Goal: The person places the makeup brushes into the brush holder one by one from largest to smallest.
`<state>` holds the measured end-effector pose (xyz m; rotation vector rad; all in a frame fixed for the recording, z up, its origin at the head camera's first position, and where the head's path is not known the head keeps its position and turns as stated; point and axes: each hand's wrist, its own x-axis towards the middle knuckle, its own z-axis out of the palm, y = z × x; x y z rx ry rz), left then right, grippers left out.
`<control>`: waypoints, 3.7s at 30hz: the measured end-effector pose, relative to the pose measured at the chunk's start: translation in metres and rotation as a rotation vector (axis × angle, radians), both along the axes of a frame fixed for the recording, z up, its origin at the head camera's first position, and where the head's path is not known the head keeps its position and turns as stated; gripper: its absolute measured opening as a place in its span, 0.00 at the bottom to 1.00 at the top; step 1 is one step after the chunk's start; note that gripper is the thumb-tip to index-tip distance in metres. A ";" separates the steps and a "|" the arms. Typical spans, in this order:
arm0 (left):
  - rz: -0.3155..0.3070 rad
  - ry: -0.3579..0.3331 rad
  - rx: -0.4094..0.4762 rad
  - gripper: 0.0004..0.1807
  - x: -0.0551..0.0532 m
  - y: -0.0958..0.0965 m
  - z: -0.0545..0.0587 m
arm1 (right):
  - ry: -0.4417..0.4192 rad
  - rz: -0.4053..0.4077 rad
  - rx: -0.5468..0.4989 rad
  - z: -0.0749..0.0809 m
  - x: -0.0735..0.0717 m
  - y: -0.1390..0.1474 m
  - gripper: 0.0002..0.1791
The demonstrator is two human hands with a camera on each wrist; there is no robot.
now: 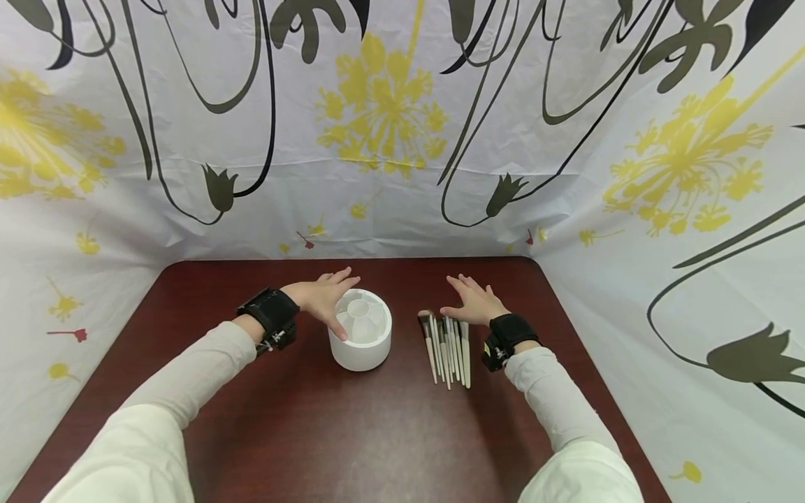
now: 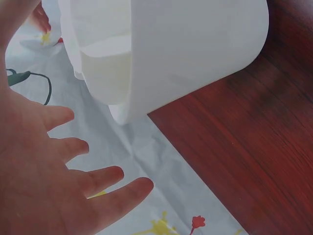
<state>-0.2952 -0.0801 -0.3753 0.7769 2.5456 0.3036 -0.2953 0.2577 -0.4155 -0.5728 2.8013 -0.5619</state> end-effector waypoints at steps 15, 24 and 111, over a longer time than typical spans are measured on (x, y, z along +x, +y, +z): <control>-0.004 0.004 -0.056 0.68 -0.003 0.008 -0.010 | -0.011 -0.044 0.053 -0.037 0.008 0.023 0.40; -0.040 0.059 -0.101 0.69 -0.004 0.012 -0.017 | -0.086 -0.070 0.062 -0.055 0.011 0.025 0.41; 0.021 0.107 -0.195 0.69 -0.002 0.027 -0.025 | 0.048 -0.194 -0.098 -0.046 0.009 -0.006 0.23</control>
